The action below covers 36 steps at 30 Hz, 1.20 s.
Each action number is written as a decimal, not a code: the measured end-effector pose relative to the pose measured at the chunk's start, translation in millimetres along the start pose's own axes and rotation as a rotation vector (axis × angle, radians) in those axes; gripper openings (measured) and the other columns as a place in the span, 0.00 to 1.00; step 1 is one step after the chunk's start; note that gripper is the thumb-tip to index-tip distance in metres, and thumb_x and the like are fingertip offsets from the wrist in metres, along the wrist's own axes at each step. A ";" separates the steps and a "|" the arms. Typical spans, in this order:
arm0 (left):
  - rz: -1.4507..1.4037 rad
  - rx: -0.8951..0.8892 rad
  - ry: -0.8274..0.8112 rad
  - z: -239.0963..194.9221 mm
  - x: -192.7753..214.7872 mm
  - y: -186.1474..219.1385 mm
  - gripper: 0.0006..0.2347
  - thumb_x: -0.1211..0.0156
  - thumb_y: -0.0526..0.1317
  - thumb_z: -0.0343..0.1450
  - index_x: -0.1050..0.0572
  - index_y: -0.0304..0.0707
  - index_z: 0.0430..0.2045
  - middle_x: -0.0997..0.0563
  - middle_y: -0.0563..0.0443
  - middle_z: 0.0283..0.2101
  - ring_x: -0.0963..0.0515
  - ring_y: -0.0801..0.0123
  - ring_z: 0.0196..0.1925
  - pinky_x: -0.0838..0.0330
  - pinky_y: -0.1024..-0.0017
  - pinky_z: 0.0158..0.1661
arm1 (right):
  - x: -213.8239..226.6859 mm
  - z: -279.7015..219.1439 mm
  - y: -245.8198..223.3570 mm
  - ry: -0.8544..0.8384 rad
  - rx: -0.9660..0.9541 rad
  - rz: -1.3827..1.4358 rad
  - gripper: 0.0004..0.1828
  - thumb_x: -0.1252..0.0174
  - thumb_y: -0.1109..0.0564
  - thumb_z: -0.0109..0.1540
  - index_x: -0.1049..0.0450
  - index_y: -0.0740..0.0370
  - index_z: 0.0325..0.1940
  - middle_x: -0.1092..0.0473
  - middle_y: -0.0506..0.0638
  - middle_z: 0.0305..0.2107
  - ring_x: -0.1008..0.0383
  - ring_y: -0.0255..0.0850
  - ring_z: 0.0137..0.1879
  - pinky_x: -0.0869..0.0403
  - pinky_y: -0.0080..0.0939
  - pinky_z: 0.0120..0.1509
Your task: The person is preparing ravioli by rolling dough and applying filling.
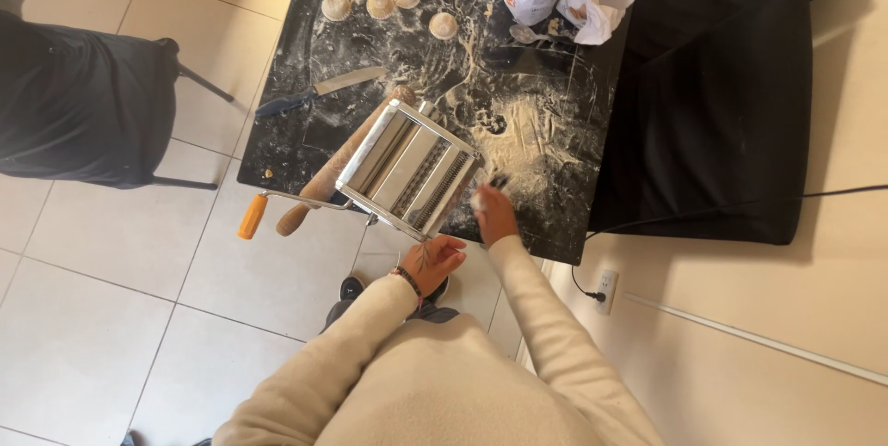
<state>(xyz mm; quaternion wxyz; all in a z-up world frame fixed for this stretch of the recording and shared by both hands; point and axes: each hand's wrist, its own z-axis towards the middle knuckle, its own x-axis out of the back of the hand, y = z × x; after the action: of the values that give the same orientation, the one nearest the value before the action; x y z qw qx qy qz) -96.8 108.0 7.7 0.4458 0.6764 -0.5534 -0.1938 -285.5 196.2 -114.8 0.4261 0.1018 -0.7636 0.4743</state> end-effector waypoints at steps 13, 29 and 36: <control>-0.002 -0.005 -0.044 0.0 7.6 6.0 0.15 0.39 0.47 0.73 0.22 0.40 0.49 0.14 0.48 0.43 0.15 0.67 0.46 0.22 0.68 0.48 | 32.9 -33.2 -16.2 0.275 -0.005 0.196 0.32 0.32 0.49 0.63 0.34 0.61 0.67 0.32 0.59 0.63 0.32 0.56 0.68 0.33 0.55 0.71; -0.055 -0.064 -0.012 -66.5 123.5 25.6 0.14 0.39 0.46 0.73 0.22 0.42 0.51 0.24 0.53 0.19 0.15 0.73 0.29 0.26 0.73 0.31 | 66.6 -62.6 -178.0 0.513 0.168 0.287 0.27 0.37 0.50 0.66 0.32 0.63 0.66 0.31 0.58 0.62 0.29 0.51 0.67 0.30 0.49 0.70; -0.154 -0.244 0.105 -132.6 236.1 -29.5 0.13 0.40 0.44 0.74 0.21 0.40 0.49 0.19 0.55 0.24 0.17 0.75 0.30 0.26 0.75 0.32 | 6.1 -57.2 -309.9 0.543 0.227 0.249 0.24 0.37 0.53 0.65 0.30 0.63 0.63 0.29 0.56 0.60 0.28 0.50 0.66 0.30 0.47 0.69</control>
<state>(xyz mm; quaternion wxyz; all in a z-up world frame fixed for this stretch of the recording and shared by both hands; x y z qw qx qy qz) 94.1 -58.3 108.1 0.5367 0.6669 -0.4483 -0.2574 -84.1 80.1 98.0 0.5388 -0.0761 -0.5708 0.6149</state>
